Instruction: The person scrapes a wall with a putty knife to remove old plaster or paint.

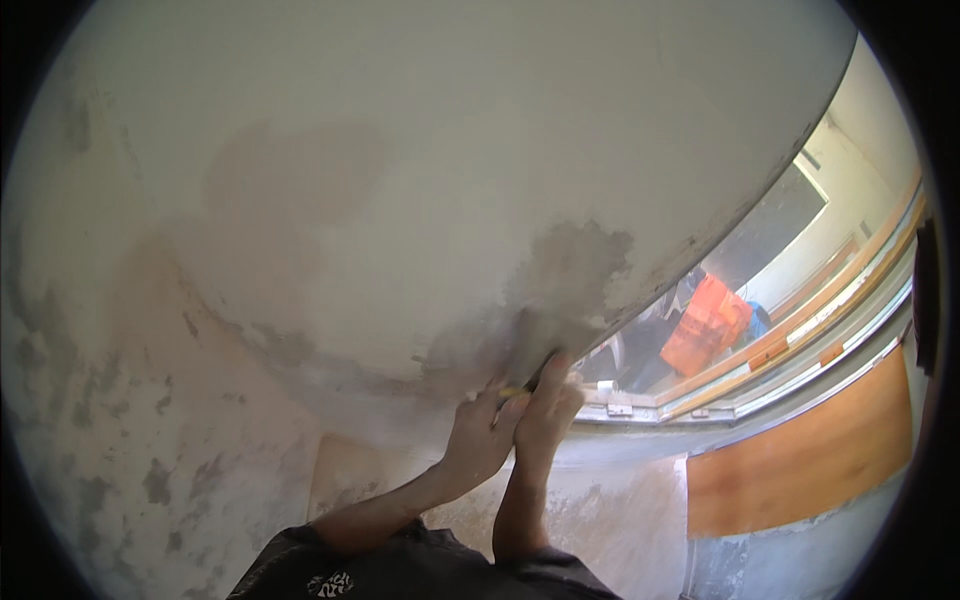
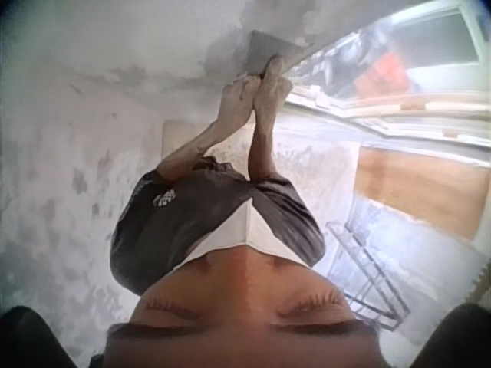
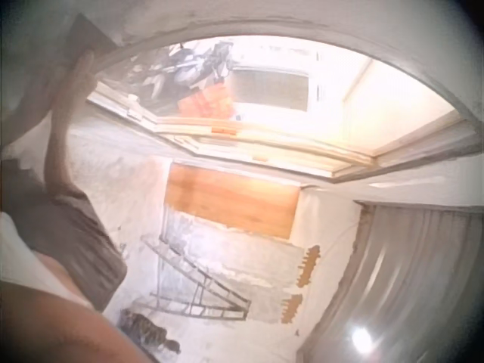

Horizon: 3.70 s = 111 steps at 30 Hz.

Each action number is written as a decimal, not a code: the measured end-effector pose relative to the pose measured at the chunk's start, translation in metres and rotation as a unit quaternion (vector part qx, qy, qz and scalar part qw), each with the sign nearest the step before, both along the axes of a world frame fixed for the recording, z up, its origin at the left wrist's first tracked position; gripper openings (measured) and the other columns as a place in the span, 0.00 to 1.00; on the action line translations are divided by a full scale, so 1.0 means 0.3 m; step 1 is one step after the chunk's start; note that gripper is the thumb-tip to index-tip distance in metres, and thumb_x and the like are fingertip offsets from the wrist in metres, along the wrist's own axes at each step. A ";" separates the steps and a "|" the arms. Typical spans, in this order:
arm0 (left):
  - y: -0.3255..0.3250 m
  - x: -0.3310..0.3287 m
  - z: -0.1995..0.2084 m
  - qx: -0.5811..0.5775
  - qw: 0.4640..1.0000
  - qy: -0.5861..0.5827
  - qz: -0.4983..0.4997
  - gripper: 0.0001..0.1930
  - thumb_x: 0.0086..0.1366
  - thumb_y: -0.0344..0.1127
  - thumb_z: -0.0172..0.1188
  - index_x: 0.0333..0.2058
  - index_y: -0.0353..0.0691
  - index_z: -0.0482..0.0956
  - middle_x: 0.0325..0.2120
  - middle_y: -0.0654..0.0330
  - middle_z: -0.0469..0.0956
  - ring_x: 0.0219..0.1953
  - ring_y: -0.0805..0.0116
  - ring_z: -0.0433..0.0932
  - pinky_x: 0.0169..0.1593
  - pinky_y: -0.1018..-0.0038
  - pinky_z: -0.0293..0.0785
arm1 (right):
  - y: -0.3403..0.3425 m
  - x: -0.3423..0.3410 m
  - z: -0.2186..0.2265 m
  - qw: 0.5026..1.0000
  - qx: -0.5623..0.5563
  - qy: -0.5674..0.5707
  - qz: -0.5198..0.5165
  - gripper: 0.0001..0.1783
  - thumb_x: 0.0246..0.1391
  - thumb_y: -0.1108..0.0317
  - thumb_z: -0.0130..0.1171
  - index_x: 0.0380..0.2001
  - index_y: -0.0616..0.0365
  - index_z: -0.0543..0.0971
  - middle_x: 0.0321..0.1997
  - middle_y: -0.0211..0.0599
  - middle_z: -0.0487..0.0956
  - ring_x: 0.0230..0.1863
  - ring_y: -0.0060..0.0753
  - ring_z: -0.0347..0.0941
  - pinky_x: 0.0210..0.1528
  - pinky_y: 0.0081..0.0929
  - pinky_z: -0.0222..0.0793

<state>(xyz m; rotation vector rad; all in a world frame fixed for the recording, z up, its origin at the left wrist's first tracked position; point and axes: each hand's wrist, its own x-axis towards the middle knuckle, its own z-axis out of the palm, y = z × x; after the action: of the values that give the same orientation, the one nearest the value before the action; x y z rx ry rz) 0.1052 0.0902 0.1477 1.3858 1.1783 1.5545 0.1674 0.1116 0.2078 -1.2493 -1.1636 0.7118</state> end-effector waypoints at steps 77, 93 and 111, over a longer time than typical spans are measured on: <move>-0.470 -0.307 -0.748 -0.165 0.985 0.042 0.001 0.15 0.68 0.39 0.51 0.47 0.35 0.68 0.27 0.46 0.78 0.30 0.49 0.81 0.30 0.62 0.75 | -0.475 -0.196 -0.982 0.911 -0.310 0.141 0.234 0.27 0.70 0.51 0.36 0.49 0.67 0.72 0.43 0.44 0.79 0.42 0.36 0.77 0.46 0.30 0.74; -0.241 -0.399 -0.658 -0.137 0.970 -0.201 0.001 0.15 0.72 0.42 0.49 0.31 0.36 0.68 0.15 0.70 0.64 0.17 0.84 0.59 0.20 0.82 0.56 | -0.422 -0.345 -0.517 0.996 0.013 0.045 0.071 0.10 0.62 0.73 0.46 0.41 0.66 0.75 0.37 0.43 0.78 0.39 0.33 0.75 0.46 0.29 0.70; -0.218 -0.424 -0.650 -0.148 0.969 -0.184 -0.072 0.13 0.73 0.44 0.48 0.33 0.40 0.67 0.14 0.70 0.64 0.12 0.84 0.60 0.15 0.83 0.57 | -0.463 -0.383 0.009 0.664 0.259 0.456 0.533 0.13 0.60 0.68 0.57 0.27 0.70 0.76 0.26 0.42 0.76 0.26 0.37 0.73 0.26 0.29 0.75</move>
<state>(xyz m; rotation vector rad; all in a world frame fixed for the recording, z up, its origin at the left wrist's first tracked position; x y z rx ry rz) -0.0219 0.0248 -0.0474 0.9198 1.0066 1.3917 0.0526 -0.0274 0.2104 0.4756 -0.9864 1.4825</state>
